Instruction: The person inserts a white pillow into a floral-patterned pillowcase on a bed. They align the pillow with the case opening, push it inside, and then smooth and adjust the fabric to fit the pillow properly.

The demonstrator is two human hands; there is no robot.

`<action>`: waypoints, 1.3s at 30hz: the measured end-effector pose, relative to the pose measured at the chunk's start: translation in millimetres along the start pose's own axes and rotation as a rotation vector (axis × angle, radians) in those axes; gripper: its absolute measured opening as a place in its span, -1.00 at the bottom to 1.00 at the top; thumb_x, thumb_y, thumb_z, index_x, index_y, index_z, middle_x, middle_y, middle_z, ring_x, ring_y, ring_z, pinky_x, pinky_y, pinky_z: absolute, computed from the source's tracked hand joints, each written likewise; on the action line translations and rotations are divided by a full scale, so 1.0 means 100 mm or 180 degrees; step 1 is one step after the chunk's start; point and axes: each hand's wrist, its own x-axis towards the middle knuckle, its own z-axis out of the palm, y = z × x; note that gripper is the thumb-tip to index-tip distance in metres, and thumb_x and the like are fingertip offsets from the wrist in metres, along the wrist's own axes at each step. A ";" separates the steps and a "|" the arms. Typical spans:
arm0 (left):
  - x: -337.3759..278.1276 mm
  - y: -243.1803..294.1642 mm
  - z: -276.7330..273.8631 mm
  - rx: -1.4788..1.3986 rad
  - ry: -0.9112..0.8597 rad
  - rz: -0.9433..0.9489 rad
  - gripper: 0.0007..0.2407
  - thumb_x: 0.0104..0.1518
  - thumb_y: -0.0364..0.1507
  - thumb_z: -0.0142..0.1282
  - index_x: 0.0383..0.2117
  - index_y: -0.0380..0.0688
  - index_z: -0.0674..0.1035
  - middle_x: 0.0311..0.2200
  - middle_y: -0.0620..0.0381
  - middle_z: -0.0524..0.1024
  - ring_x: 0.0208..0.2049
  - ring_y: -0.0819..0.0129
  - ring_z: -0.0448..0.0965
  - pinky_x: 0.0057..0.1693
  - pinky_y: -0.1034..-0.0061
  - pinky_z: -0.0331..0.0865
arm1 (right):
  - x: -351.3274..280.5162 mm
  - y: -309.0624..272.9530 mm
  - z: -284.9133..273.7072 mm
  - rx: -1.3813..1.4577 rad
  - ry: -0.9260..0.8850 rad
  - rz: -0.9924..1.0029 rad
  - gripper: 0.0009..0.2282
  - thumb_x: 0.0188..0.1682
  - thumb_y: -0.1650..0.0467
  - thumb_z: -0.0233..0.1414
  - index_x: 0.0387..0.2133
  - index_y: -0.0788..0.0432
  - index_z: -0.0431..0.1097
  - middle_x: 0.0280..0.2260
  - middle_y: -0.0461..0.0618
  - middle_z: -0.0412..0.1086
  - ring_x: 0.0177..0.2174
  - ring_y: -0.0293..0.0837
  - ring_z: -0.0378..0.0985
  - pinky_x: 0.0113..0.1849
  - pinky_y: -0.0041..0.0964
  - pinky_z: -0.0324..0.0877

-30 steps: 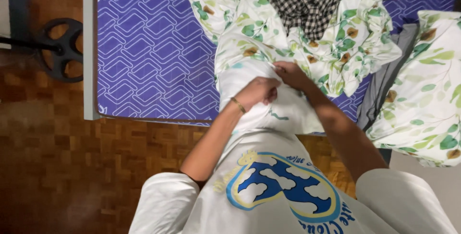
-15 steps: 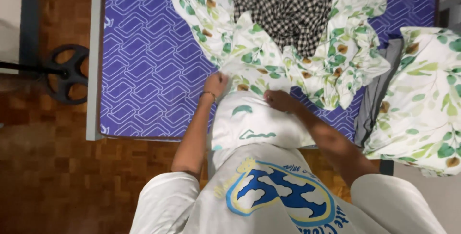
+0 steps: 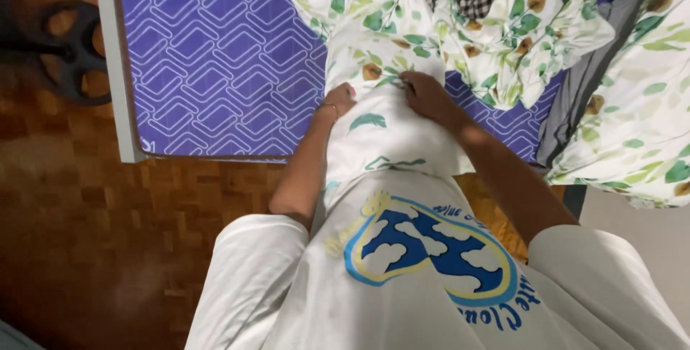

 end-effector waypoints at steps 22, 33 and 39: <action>-1.46 1.26 -0.91 -0.1007 0.1252 0.0270 -0.78 0.32 -0.33 -0.26 -0.08 -0.04 0.47 -0.16 -0.36 0.56 0.03 -0.36 0.49 0.20 -0.10 0.33 | -0.07 0.25 0.10 -0.0382 0.0234 0.0435 -0.77 0.17 0.23 -0.04 0.00 -0.04 0.45 -0.15 0.05 0.50 -0.05 0.12 0.56 -0.02 0.06 0.42; -1.43 0.80 -0.82 0.0105 0.1035 0.0404 -0.84 0.19 -0.49 0.02 -0.17 -0.01 0.34 -0.19 -0.25 0.56 -0.05 -0.27 0.58 0.09 -0.03 0.46 | -0.60 -0.38 -0.66 0.1201 -0.0855 0.0579 -0.70 0.10 0.27 -0.04 -0.09 0.19 0.53 -0.06 0.45 0.49 0.03 0.51 0.42 0.08 0.33 0.28; -1.53 0.80 -0.80 -0.0525 0.1028 0.0174 -0.83 0.27 -0.41 -0.12 -0.06 0.07 0.43 -0.08 -0.21 0.59 0.07 -0.20 0.53 0.23 0.00 0.36 | -0.56 -0.14 -0.54 0.0955 -0.0492 0.0360 -0.73 0.05 0.28 0.06 -0.07 0.15 0.50 -0.12 0.33 0.52 -0.04 0.42 0.49 0.00 0.25 0.35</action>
